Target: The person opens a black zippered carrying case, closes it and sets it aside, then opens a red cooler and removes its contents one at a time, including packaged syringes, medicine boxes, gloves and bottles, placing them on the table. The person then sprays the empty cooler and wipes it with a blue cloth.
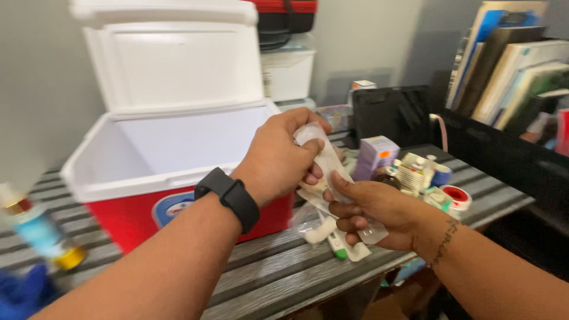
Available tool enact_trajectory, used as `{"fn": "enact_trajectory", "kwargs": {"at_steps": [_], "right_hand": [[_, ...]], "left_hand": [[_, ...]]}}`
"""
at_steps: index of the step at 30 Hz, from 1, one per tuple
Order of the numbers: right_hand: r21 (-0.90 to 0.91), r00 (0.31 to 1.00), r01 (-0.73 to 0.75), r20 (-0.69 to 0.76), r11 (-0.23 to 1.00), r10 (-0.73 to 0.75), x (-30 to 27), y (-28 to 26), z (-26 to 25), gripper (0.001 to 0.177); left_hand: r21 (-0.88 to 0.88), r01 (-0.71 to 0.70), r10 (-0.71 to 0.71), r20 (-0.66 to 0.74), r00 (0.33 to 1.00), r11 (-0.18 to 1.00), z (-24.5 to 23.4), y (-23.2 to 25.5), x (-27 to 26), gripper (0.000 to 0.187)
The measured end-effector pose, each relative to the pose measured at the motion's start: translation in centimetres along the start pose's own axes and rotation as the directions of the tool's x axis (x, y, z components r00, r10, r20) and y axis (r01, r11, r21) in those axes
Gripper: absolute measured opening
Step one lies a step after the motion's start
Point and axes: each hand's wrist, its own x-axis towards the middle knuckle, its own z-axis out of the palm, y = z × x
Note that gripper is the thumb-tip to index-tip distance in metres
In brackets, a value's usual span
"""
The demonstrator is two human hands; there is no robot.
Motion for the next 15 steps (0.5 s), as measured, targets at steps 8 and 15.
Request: {"fn": "enact_trajectory", "kwargs": {"at_steps": [8, 15], "right_hand": [[-0.031, 1.0, -0.018, 0.007, 0.999, 0.018, 0.7, -0.2, 3.7, 0.058], [0.043, 0.989, -0.106, 0.105, 0.993, 0.101, -0.2, 0.4, 5.9, 0.054]], "left_hand": [[0.366, -0.122, 0.226, -0.257, 0.94, 0.922, -0.5, 0.0, -6.4, 0.018], [0.702, -0.212, 0.331, -0.035, 0.943, 0.679, 4.1, -0.1, -11.4, 0.019]]}}
